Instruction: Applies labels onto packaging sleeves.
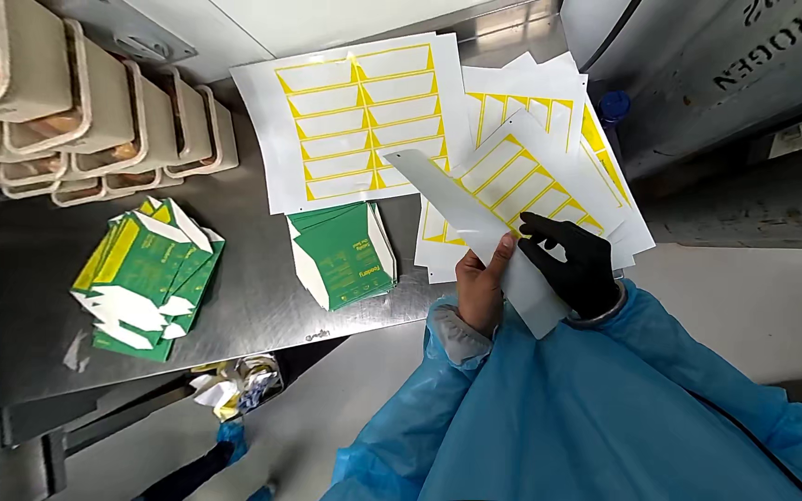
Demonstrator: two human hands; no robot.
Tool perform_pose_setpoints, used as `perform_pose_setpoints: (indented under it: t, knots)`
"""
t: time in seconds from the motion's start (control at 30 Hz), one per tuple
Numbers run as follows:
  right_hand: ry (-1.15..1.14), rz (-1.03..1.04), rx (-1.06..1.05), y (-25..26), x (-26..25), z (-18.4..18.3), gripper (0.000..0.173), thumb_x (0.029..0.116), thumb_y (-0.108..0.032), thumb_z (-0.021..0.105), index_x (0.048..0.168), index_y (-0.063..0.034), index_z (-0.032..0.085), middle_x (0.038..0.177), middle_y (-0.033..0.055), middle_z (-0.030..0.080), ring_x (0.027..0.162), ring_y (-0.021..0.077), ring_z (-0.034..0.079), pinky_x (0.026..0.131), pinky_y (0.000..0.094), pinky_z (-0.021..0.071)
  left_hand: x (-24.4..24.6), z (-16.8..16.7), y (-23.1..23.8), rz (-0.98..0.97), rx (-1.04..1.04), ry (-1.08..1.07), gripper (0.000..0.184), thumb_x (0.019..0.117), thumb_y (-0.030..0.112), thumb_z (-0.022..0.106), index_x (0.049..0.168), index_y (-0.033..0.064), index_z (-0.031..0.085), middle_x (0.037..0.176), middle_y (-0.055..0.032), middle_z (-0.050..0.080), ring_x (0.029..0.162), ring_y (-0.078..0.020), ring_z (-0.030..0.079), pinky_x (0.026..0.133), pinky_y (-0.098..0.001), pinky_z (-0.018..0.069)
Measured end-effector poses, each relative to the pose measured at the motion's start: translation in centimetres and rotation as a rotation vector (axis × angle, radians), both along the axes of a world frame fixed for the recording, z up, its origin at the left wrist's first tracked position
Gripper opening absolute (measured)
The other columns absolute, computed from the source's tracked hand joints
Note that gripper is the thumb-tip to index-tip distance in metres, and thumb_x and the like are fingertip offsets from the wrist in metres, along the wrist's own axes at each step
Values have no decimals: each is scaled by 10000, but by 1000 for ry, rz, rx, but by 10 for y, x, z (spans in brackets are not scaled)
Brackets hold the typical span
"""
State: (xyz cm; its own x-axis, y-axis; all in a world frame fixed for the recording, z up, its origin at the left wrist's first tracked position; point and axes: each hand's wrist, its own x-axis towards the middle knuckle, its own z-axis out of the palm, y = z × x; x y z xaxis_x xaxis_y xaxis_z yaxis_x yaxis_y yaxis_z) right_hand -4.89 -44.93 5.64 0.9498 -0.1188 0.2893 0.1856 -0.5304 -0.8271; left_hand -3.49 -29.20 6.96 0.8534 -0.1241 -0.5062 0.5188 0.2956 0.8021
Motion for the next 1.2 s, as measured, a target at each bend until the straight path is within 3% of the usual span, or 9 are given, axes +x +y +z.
perform_pose_setpoints:
  t: [0.1,0.2,0.3,0.4,0.57,0.63,0.73,1.03,1.2]
  knots:
    - [-120,52,-111,-4,-4,-1,187,947,-155,723,1108,-89,789,1122,39,770,1049,147,707,924,312,578,2,4,5,-4,-75,48,226,1022,227,644,1162,50,662,973,-100,735,834,-170,733,776,-373,633]
    - [-212,89,-231,-5,-7,-6,175,971,-183,705,1098,-103,794,1116,47,773,1027,174,707,909,328,563,3,3,6,37,-146,103,209,1026,169,626,1144,-1,651,975,-139,734,858,-201,732,800,-404,626]
    - [-204,99,-217,-3,-11,-5,195,968,-190,704,1108,-93,797,1127,53,772,1037,167,705,921,314,558,-1,6,9,1,-182,146,221,1021,261,645,1133,73,672,978,-93,737,855,-162,733,780,-368,629]
    - [-156,108,-153,-2,-12,-2,249,934,-242,752,1125,-86,790,1146,48,767,1053,150,701,930,304,562,-2,8,8,-15,-166,89,221,1011,265,660,1147,92,679,989,-81,735,860,-151,728,783,-354,627]
    - [-82,48,29,7,-15,3,173,890,-147,784,1042,-64,791,1015,37,767,929,107,704,819,262,596,-5,1,3,36,0,-82,159,948,188,748,1071,93,716,922,-56,737,780,-116,710,714,-298,616]
    - [-26,20,117,10,-17,4,154,883,-124,788,1024,-62,788,974,27,760,876,95,703,772,257,607,-5,-3,2,56,88,-211,179,920,125,773,1083,88,709,946,-51,744,816,-124,719,745,-296,618]
    - [35,-42,156,15,-17,7,144,870,-139,802,997,-71,802,916,7,765,815,66,698,732,237,597,-6,0,1,68,196,-301,193,899,94,789,1077,75,717,921,-51,752,781,-133,730,700,-297,632]
    - [-36,-167,-71,17,-12,13,93,885,-155,733,879,-98,806,811,0,755,742,53,680,651,222,556,-6,1,0,16,161,-296,187,946,157,747,1102,68,693,920,-66,742,770,-148,726,704,-310,633]
    - [227,-171,236,15,-11,20,136,979,-122,668,989,-81,797,858,-17,772,730,31,707,670,223,611,-5,4,10,-94,58,-201,190,972,130,711,1135,39,675,940,-104,745,784,-185,741,715,-363,646]
